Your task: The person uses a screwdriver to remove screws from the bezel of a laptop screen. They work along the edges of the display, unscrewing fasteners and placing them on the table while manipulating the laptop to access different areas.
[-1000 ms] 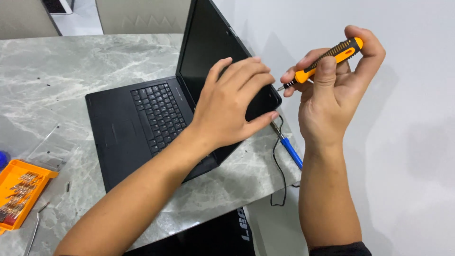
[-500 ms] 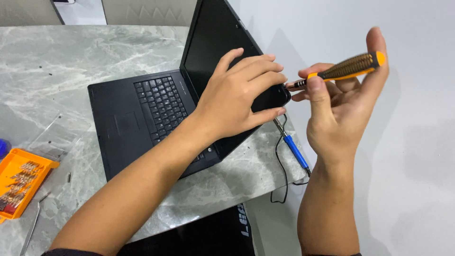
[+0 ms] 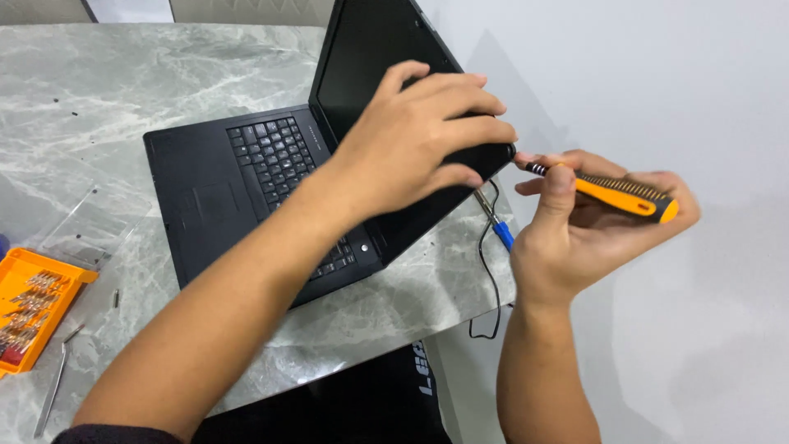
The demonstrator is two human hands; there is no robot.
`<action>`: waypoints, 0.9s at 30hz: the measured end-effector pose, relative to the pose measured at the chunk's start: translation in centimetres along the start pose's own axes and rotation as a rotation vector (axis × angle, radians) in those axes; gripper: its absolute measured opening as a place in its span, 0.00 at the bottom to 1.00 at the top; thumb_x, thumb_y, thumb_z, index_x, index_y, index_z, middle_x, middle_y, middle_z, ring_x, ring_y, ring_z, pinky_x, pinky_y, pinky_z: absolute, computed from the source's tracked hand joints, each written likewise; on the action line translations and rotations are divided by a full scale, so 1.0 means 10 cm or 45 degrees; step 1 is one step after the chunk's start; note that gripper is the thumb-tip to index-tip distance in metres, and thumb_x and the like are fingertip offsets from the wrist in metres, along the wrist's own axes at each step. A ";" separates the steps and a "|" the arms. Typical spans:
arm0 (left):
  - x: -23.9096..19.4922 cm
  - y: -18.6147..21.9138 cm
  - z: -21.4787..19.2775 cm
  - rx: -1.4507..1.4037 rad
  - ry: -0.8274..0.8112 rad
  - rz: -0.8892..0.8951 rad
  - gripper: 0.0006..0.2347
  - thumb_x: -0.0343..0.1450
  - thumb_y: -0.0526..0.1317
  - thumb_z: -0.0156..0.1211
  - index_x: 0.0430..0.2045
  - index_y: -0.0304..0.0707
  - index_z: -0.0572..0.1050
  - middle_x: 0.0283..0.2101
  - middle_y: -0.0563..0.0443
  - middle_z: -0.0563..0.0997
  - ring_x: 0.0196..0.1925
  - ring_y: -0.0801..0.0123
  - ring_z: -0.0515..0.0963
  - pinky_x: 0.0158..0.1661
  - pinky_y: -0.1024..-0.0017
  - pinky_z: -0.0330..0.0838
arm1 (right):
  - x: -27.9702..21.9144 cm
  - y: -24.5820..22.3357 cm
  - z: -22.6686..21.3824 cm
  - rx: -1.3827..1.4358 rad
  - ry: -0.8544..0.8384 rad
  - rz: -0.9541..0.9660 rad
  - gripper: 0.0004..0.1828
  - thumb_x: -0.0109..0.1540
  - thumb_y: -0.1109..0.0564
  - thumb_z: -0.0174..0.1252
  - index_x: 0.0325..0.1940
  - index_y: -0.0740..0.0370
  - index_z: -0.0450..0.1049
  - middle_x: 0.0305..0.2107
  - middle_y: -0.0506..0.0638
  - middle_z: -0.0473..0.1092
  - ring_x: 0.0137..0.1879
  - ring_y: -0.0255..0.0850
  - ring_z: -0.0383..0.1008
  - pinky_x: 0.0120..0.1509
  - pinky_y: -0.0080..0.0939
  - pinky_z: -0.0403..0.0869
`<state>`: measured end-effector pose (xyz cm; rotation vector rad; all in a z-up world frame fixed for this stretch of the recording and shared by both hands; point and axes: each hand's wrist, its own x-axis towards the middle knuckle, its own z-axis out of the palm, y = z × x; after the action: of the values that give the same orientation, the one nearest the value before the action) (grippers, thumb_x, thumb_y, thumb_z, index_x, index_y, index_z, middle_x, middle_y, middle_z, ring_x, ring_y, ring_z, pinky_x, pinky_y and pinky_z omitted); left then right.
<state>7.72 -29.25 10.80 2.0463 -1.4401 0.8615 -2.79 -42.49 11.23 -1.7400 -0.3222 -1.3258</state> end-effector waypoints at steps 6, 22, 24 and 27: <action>-0.02 -0.05 -0.04 -0.045 0.000 0.100 0.21 0.63 0.38 0.73 0.48 0.55 0.73 0.54 0.55 0.74 0.60 0.56 0.70 0.52 0.53 0.58 | -0.25 0.12 0.12 0.056 0.215 0.017 0.20 0.67 0.53 0.51 0.46 0.56 0.43 0.31 0.66 0.64 0.31 0.56 0.73 0.35 0.50 0.79; -0.03 0.18 -0.02 0.019 0.190 0.026 0.19 0.59 0.42 0.74 0.39 0.44 0.71 0.45 0.52 0.74 0.57 0.54 0.74 0.55 0.56 0.61 | -0.61 0.54 0.37 -0.264 0.310 -0.590 0.17 0.64 0.70 0.52 0.55 0.61 0.60 0.46 0.65 0.64 0.49 0.60 0.75 0.53 0.53 0.81; -0.06 0.19 -0.10 -0.005 0.154 0.011 0.22 0.57 0.40 0.77 0.40 0.40 0.71 0.45 0.50 0.74 0.57 0.54 0.72 0.55 0.54 0.67 | -0.59 0.49 0.48 0.262 0.568 -0.084 0.15 0.62 0.73 0.51 0.47 0.62 0.59 0.40 0.61 0.64 0.46 0.58 0.76 0.52 0.50 0.80; -0.05 0.14 -0.06 -0.090 0.076 0.001 0.24 0.58 0.40 0.79 0.43 0.41 0.69 0.49 0.51 0.72 0.60 0.54 0.70 0.57 0.52 0.66 | -0.46 0.21 0.47 0.067 0.592 -0.165 0.14 0.66 0.57 0.52 0.45 0.57 0.52 0.33 0.66 0.63 0.38 0.63 0.76 0.38 0.50 0.80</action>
<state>6.10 -29.00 10.87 1.9518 -1.4191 0.8527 -0.17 -38.68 6.05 -1.3337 -0.2032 -1.7501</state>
